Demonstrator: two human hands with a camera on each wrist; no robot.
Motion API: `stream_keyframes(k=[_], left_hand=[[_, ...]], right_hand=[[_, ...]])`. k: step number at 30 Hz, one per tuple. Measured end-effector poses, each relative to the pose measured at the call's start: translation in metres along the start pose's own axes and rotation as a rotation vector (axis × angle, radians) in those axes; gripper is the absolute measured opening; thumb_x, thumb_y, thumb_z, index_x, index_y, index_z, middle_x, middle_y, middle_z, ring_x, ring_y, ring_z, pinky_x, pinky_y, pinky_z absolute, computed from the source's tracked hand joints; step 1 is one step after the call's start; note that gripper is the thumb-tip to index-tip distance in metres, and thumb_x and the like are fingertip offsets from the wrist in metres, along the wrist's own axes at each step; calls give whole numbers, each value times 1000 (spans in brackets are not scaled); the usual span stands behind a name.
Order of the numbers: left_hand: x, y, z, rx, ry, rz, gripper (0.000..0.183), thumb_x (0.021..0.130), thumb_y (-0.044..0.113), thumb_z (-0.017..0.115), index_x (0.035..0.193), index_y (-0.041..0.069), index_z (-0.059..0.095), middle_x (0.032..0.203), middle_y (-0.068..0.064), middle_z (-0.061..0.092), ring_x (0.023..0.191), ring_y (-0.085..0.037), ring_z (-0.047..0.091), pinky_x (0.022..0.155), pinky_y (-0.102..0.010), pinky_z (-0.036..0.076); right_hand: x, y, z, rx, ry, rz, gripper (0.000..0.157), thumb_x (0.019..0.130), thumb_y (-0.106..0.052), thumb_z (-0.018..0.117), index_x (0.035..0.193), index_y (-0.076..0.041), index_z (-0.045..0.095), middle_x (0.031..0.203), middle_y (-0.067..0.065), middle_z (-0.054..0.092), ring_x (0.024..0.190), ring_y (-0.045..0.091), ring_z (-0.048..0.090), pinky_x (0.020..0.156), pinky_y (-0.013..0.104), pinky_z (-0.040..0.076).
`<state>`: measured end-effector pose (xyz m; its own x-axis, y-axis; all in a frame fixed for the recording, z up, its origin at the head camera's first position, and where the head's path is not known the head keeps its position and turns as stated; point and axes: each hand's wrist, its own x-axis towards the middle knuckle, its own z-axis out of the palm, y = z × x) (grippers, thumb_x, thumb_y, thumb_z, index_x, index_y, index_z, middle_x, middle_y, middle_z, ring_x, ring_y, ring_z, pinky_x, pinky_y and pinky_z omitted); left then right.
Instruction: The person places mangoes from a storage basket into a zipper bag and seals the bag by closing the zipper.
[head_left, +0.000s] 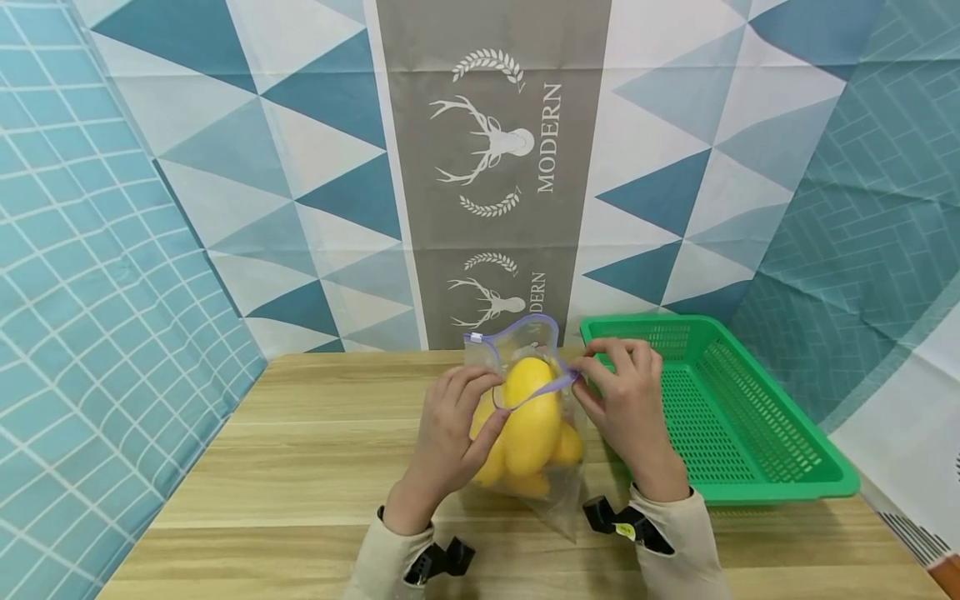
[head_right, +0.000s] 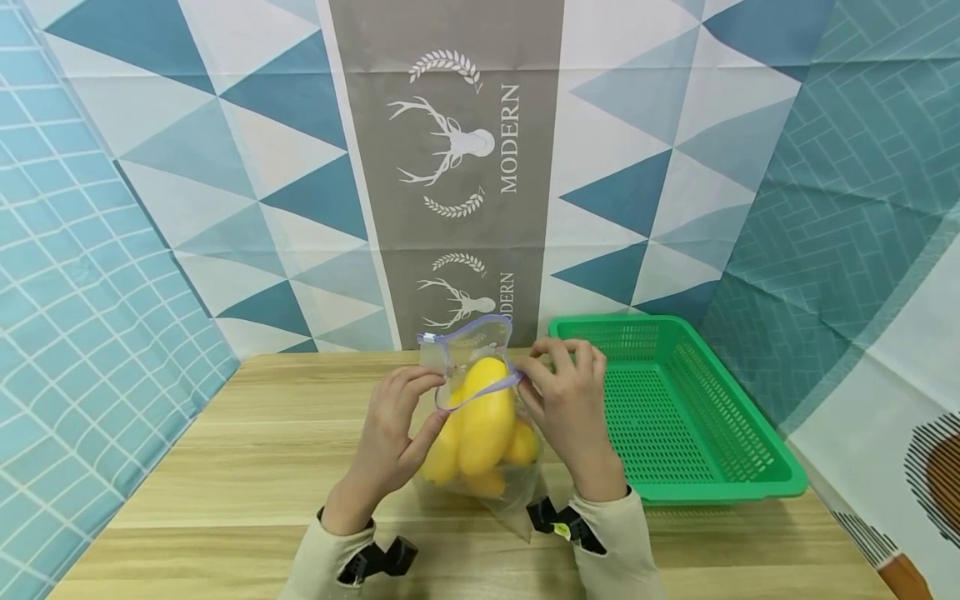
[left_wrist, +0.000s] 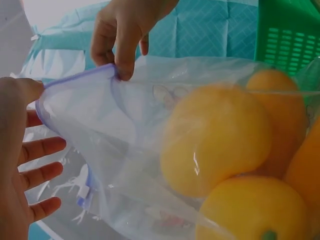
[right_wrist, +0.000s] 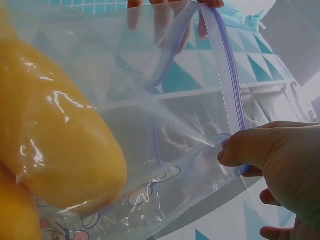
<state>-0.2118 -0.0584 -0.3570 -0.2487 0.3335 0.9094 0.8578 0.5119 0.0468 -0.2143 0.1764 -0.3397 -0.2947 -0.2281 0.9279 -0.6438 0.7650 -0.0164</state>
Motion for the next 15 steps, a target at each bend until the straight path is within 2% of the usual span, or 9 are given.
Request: stream_keyframes(k=[4,8,11,14,15], left_hand=[[-2,-8,-3,5,15,-16,42,108,36,37,117,3,61,115,-12,61,105,-32,57,86,-49,44],[-4,-17,-7,29,45,-50,42,108,36,40,119,2,61,116,-14,62,103,-34,58,85,-50,46],[-5,-23,-8,46,64,-81,41,107,35,43,120,1,62,116,-14,62,103,-35,58,83,-50,46],[-8,-28,-8,65,82,-114,42,107,35,44,121,0,61,115,-15,62,103,-37,57,82,-52,45],[-8,-29,-8,70,84,-126,42,107,36,44,122,0,61,115,-15,61,103,-37,56,82,-53,45]], right_hand=[[1,-2,-1,17,-1,-14,18,70,4,82,84,-5,75,99,15,63,91,40,47,77,62,35],[1,-4,-2,30,1,-39,20,69,4,83,84,-6,74,98,14,63,90,39,47,75,61,35],[2,-5,-3,45,-5,-67,17,72,2,81,84,-7,75,98,13,63,90,39,47,75,61,35],[3,-6,-5,59,-20,-90,4,85,-6,73,84,-10,74,97,11,63,90,38,47,76,61,36],[3,-7,-5,60,-25,-100,9,91,-11,68,83,-11,74,97,11,63,89,38,47,76,61,36]])
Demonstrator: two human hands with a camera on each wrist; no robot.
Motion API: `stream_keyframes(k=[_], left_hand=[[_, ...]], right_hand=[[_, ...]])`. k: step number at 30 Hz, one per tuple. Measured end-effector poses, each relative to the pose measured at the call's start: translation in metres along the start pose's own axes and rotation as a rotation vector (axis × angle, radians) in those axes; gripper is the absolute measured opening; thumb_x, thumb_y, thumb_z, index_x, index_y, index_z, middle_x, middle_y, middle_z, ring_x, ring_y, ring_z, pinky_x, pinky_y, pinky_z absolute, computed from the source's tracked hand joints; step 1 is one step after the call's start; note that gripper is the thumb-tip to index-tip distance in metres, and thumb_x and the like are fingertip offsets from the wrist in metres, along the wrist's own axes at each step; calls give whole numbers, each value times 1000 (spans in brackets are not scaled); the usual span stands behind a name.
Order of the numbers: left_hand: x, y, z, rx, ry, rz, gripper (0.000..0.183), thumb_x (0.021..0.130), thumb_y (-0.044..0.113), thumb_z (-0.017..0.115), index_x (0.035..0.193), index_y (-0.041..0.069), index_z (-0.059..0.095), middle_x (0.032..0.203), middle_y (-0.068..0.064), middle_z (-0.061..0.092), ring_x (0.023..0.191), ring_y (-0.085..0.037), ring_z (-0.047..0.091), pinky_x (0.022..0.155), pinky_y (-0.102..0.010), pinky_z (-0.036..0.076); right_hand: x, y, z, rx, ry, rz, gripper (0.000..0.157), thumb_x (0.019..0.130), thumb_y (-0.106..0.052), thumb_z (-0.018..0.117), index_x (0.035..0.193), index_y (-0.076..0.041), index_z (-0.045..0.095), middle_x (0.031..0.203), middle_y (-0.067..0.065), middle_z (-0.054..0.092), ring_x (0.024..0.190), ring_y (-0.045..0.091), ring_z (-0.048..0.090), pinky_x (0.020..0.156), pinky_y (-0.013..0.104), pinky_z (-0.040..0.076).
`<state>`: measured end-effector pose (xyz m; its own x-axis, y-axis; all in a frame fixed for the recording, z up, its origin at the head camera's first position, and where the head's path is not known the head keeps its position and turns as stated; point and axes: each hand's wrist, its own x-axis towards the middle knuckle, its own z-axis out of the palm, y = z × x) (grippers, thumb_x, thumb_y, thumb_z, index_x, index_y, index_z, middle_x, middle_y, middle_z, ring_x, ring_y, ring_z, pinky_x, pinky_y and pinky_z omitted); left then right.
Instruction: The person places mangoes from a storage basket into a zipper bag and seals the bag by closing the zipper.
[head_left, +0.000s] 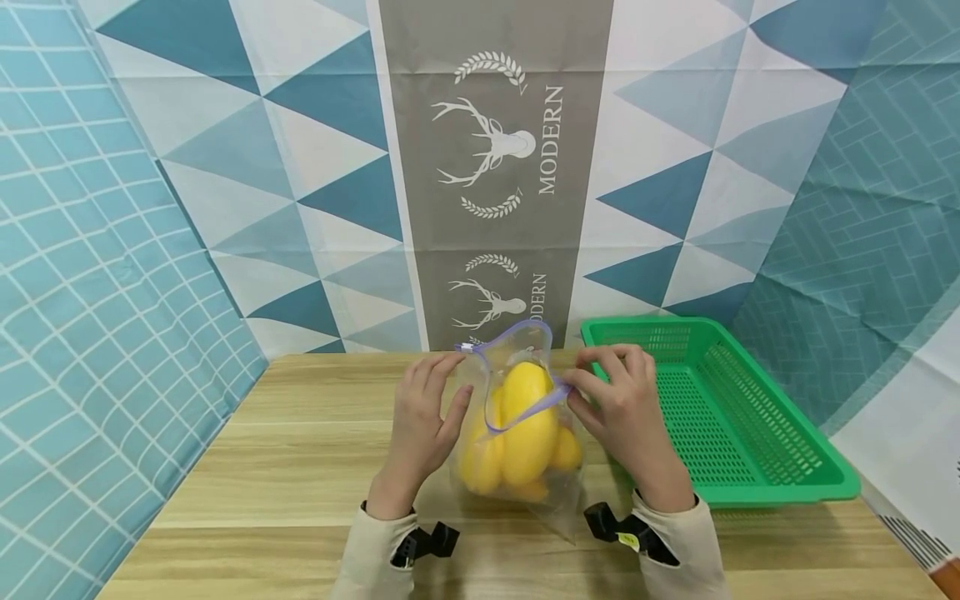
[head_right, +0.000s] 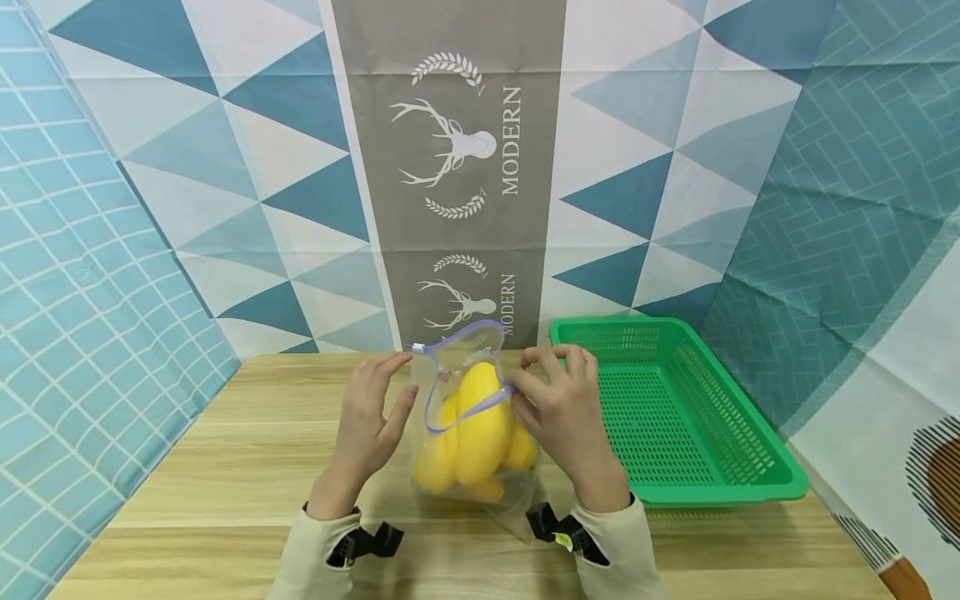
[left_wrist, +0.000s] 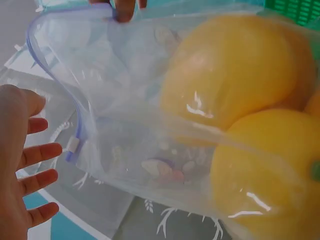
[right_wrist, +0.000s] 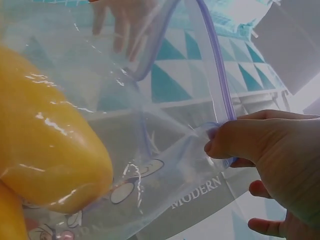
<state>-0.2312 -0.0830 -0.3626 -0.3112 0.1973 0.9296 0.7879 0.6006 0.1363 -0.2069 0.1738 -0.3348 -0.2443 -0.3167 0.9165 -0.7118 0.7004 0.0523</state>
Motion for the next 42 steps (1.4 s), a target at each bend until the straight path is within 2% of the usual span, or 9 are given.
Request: stream_keyframes(k=[3,5,11,15,19,22,27,37,42], left_hand=[[-1,-3,0,23,12,-19,42,107,35,44,123,0,60,114,-16,61,103,-40,56,81,-55,45],[-1,-4,-1,35,15,-27,42,107,35,44,124,0,59,114,-17,61,103,-40,56,80,-56,45],[-1,-8,-4,51,31,-48,38,104,29,50,124,-3,59,114,-18,60,102,-40,56,83,-56,45],[-2,-10,-4,66,27,-73,30,96,17,60,120,-1,62,112,-18,61,102,-42,56,82,-56,44],[-4,-11,-4,80,10,-98,28,91,10,66,117,1,62,112,-17,61,103,-41,55,80,-55,43],[-5,-11,-3,82,3,-107,24,90,8,67,113,1,61,111,-15,62,103,-40,55,78,-53,43],[-5,-12,-1,82,8,-96,19,90,6,69,105,2,59,108,-13,63,101,-39,55,78,-52,43],[-6,-10,-2,61,-107,-102,19,91,5,69,100,2,53,103,-13,62,103,-39,53,82,-53,43],[-6,-9,-1,79,-111,-78,14,93,7,66,101,2,55,104,-15,62,103,-39,53,83,-53,43]], right_hand=[[1,-2,-2,-5,-9,-24,31,102,-22,53,81,-12,73,95,10,63,88,38,47,75,61,37],[2,-4,-4,-9,-14,-47,38,105,-26,47,80,-12,73,94,10,62,87,37,47,74,61,37],[3,-8,-9,11,-50,-84,39,105,-25,45,82,-12,73,95,8,62,89,35,48,73,58,38],[4,-10,-12,33,-76,-106,32,103,-22,51,84,-13,74,96,8,62,92,35,49,76,58,39],[4,-12,-14,56,-100,-121,7,88,-8,69,86,-12,74,97,7,62,93,36,48,78,58,39],[5,-13,-14,69,-95,-133,16,73,-1,77,85,-12,74,97,7,62,93,36,48,76,58,39],[5,-14,-14,74,-90,-140,27,64,3,84,83,-13,73,96,5,62,92,34,48,75,58,39],[5,-17,-13,76,-118,-115,30,64,3,87,85,-13,73,96,5,61,93,33,48,77,57,40],[5,-16,-12,77,-107,-112,27,65,2,86,84,-12,74,96,6,62,92,33,48,76,56,39]])
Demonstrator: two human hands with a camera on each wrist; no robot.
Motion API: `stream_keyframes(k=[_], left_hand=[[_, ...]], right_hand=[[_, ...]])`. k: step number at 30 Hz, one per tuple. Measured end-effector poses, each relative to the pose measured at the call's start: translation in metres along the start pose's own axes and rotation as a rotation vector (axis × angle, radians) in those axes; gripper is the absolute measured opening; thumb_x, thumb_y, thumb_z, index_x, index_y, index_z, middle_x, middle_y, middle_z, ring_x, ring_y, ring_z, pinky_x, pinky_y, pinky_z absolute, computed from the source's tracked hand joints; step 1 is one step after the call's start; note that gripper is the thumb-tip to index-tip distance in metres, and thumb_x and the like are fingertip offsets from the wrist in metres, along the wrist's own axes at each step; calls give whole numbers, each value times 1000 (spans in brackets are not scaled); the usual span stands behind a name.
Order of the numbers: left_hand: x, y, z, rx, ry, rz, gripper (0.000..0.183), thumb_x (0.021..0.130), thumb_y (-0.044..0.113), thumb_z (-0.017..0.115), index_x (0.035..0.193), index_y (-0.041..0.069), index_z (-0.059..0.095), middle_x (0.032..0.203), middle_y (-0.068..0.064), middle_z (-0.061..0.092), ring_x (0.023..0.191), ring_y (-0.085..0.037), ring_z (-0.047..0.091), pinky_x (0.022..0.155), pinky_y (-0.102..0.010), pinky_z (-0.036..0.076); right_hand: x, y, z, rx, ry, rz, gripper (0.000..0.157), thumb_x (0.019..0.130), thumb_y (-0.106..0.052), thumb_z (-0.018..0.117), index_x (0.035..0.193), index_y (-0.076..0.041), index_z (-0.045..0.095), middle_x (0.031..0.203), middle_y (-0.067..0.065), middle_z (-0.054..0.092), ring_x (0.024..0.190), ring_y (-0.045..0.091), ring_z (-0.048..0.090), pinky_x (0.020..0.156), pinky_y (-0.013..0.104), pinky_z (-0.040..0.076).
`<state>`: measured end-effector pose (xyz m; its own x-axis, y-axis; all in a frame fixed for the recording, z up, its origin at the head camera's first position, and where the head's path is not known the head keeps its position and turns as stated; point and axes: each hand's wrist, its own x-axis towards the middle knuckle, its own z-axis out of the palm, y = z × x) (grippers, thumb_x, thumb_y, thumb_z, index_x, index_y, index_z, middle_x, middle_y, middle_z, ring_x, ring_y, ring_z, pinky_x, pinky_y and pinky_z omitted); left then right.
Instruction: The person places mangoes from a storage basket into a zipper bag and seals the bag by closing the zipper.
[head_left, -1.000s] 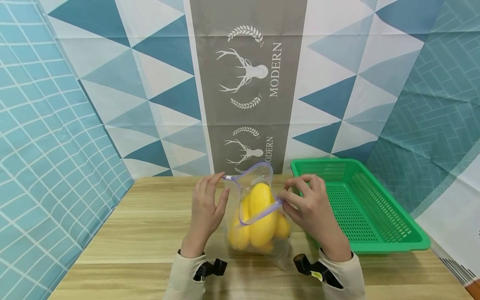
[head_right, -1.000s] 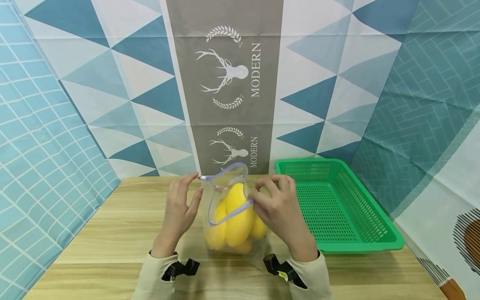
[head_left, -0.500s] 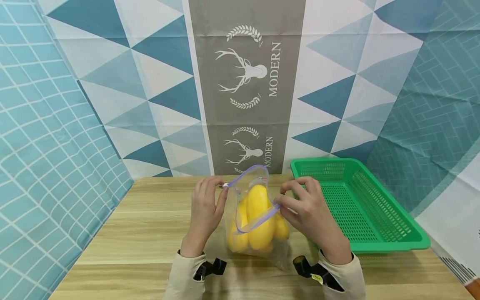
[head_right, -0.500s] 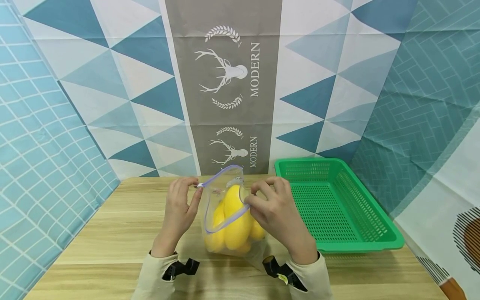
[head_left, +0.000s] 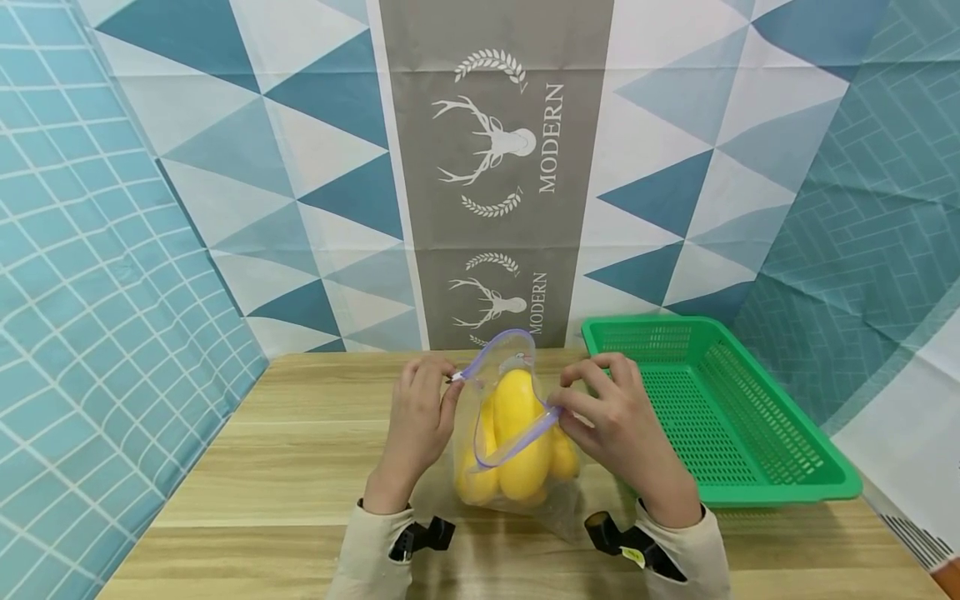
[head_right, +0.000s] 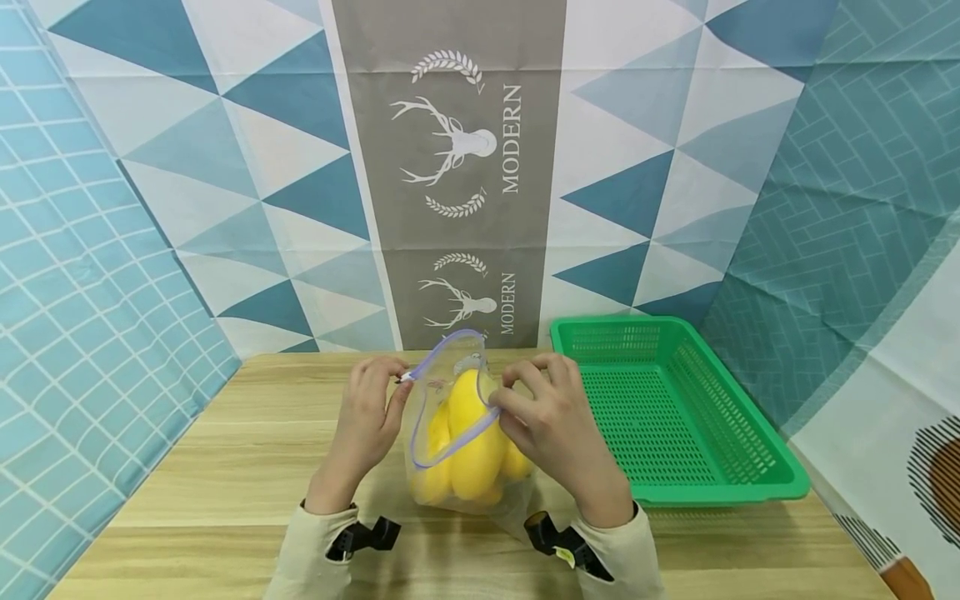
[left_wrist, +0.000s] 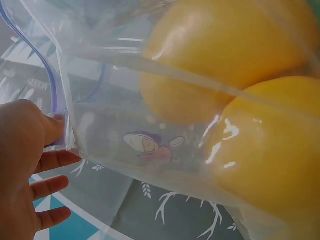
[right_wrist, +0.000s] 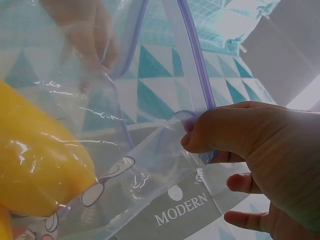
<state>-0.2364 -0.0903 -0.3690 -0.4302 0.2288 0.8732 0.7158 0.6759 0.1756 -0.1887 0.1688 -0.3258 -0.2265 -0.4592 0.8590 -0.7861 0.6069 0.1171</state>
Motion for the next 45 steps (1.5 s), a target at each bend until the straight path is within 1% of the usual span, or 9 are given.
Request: stream_keyframes(k=[8,11,14,21,28,32,35,42,45], left_hand=[[1,-2,0,24,41,26,23,104,23,52,99,3,59,109,-17,62,106,-40,53,78,-53,44],[1,-3,-1,25,57,34,26,106,25,49,98,2,60,108,-17,63,104,-40,54,80,-54,44],[2,-5,-2,32,82,49,28,106,25,48,97,1,60,105,-16,63,102,-40,55,81,-54,45],[2,-9,-6,43,122,71,25,105,21,51,97,-1,60,102,-16,64,97,-40,57,76,-53,47],[3,-12,-10,60,130,82,32,108,26,44,99,-1,59,100,-17,63,96,-41,56,80,-54,46],[3,-13,-12,70,128,66,35,108,29,42,101,-1,60,103,-17,63,99,-41,55,80,-55,46],[2,-13,-14,82,119,56,37,109,30,41,102,-1,60,104,-17,63,101,-41,55,81,-55,45],[2,-13,-16,89,120,56,39,108,31,40,102,-1,61,105,-17,63,102,-41,54,81,-55,45],[2,-14,-17,91,125,58,39,108,32,40,102,-1,61,105,-17,63,103,-41,54,81,-56,45]], right_hand=[[0,4,2,-25,46,11,20,68,0,82,81,-12,73,94,8,63,90,34,50,72,56,39],[-2,5,4,-40,65,38,5,84,-10,75,79,-11,73,94,9,64,89,35,50,70,56,39],[-2,7,5,-59,83,71,22,96,-20,62,79,-10,72,94,12,65,87,37,50,71,58,38],[-5,13,7,-94,95,141,6,79,-3,73,78,-8,70,94,14,66,87,39,49,76,62,37],[-10,22,8,-123,123,189,5,85,-6,70,80,-7,72,94,16,65,87,40,49,73,60,36],[-12,26,8,-135,121,211,29,101,-23,57,82,-6,72,95,17,64,87,40,48,73,60,36],[-14,29,7,-144,114,223,43,105,-35,48,84,-5,71,95,17,64,87,40,47,72,59,35],[-18,36,5,-145,115,249,35,101,-28,55,83,-4,71,95,18,64,86,41,47,69,57,35],[-20,37,2,-161,102,267,21,95,-19,63,84,-4,72,96,18,65,87,41,47,69,56,35]])
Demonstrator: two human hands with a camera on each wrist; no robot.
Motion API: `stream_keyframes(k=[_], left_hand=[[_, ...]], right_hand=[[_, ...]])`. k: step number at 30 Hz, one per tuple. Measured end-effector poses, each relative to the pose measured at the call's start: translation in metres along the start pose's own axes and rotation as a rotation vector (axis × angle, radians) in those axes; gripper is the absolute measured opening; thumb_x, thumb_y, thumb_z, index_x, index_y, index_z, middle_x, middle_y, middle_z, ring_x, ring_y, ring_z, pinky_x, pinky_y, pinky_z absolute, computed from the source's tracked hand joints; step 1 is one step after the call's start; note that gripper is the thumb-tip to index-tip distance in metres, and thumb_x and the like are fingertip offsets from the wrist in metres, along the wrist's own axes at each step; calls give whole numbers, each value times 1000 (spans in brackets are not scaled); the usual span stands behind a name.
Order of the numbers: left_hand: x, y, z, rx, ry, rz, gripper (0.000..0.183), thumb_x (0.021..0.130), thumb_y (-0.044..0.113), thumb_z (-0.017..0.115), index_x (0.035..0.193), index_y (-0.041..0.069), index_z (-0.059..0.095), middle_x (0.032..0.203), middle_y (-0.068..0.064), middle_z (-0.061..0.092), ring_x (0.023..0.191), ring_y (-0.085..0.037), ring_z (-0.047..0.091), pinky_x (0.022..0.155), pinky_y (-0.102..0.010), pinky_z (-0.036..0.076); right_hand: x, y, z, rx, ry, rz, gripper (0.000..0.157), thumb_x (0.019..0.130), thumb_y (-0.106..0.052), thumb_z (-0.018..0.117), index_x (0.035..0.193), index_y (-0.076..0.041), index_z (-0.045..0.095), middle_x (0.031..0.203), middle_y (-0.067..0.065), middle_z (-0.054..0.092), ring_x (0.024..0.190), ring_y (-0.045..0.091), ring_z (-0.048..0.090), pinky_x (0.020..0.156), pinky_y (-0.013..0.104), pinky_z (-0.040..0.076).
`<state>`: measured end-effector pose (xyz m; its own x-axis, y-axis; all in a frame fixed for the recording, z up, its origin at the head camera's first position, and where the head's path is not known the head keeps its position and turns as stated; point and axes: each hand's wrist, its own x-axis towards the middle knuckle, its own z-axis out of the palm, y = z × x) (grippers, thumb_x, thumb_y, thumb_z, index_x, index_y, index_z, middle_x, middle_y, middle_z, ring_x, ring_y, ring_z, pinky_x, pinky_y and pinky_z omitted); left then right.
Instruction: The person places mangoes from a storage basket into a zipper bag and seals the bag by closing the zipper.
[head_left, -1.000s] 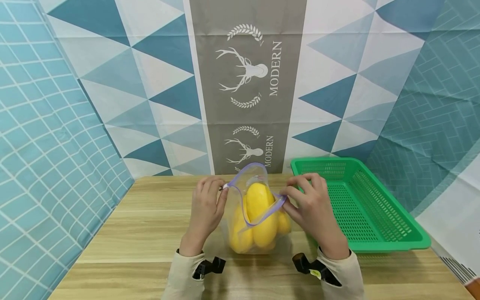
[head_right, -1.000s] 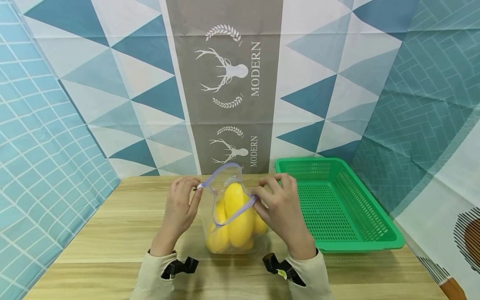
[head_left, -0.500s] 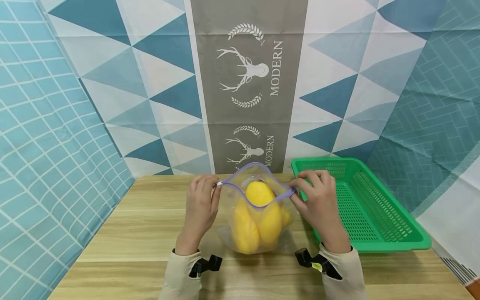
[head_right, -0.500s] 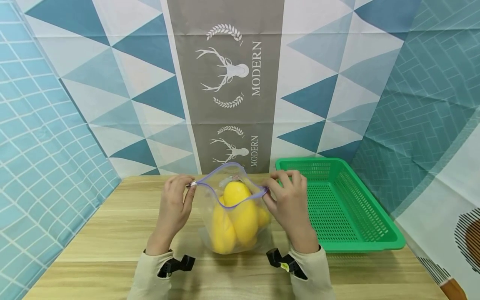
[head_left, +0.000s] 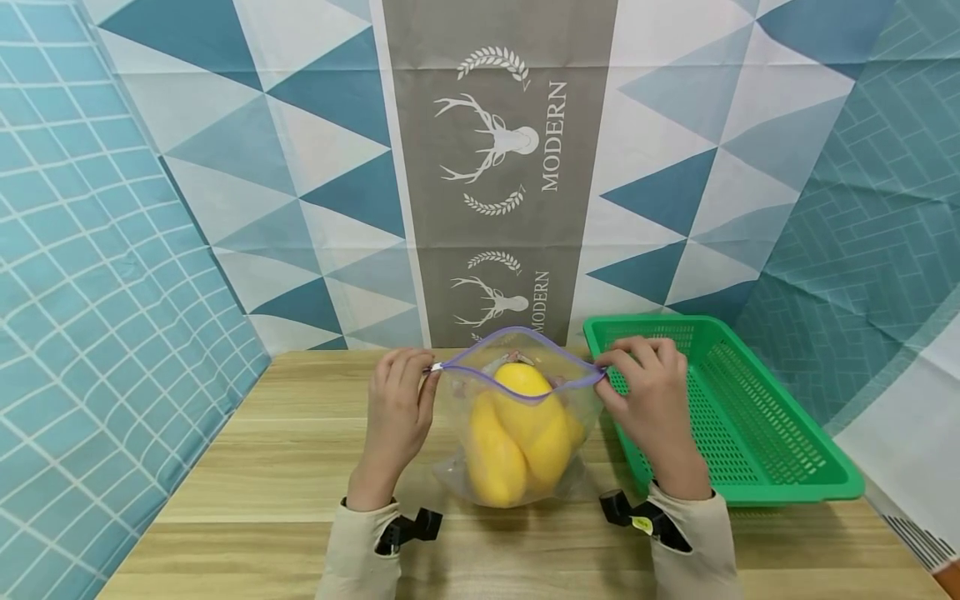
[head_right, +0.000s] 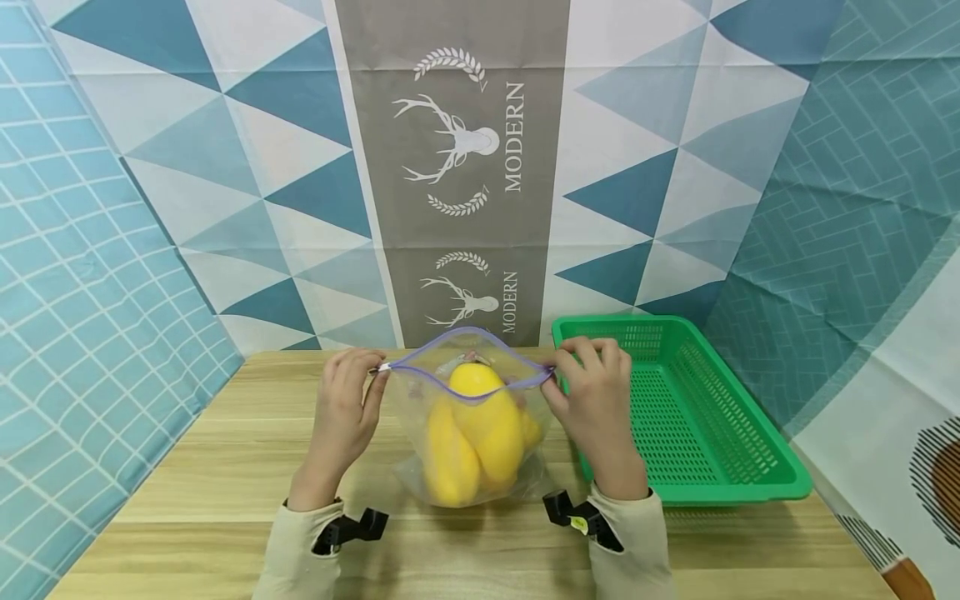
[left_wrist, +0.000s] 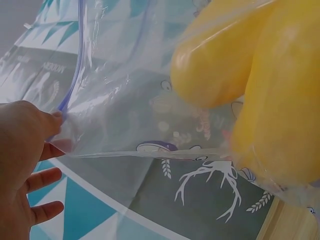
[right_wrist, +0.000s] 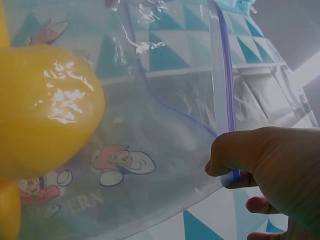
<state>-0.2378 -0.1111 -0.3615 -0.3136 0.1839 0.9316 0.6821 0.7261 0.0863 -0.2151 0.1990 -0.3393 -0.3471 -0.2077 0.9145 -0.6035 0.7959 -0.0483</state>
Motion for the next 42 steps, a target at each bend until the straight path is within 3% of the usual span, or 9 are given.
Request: stream_keyframes(k=[3,6,27,42], left_hand=[[0,-1,-1,2,2,3,39,108,31,40,102,-1,61,106,-17,63,103,-41,55,81,-56,45],[0,-2,-2,3,0,2,38,108,31,41,102,0,61,106,-17,64,103,-41,55,81,-56,45],[-3,-10,-5,3,-10,-19,38,106,33,43,100,0,62,106,-16,63,102,-41,54,77,-56,44],[-5,-17,-5,-3,-13,-25,39,105,34,44,100,0,61,105,-16,63,101,-42,54,78,-57,44]], right_hand=[[0,2,-2,-16,-11,16,2,83,-5,73,83,-3,72,95,18,65,87,41,48,69,56,35],[-1,4,-4,-24,-15,35,14,72,4,78,81,-3,71,93,17,65,87,40,48,69,56,36],[-3,15,-18,4,-70,122,14,71,8,79,76,-4,72,88,16,67,90,41,49,76,61,35],[-5,18,-21,14,-105,162,16,72,9,80,79,-4,73,90,14,67,90,39,50,75,57,36]])
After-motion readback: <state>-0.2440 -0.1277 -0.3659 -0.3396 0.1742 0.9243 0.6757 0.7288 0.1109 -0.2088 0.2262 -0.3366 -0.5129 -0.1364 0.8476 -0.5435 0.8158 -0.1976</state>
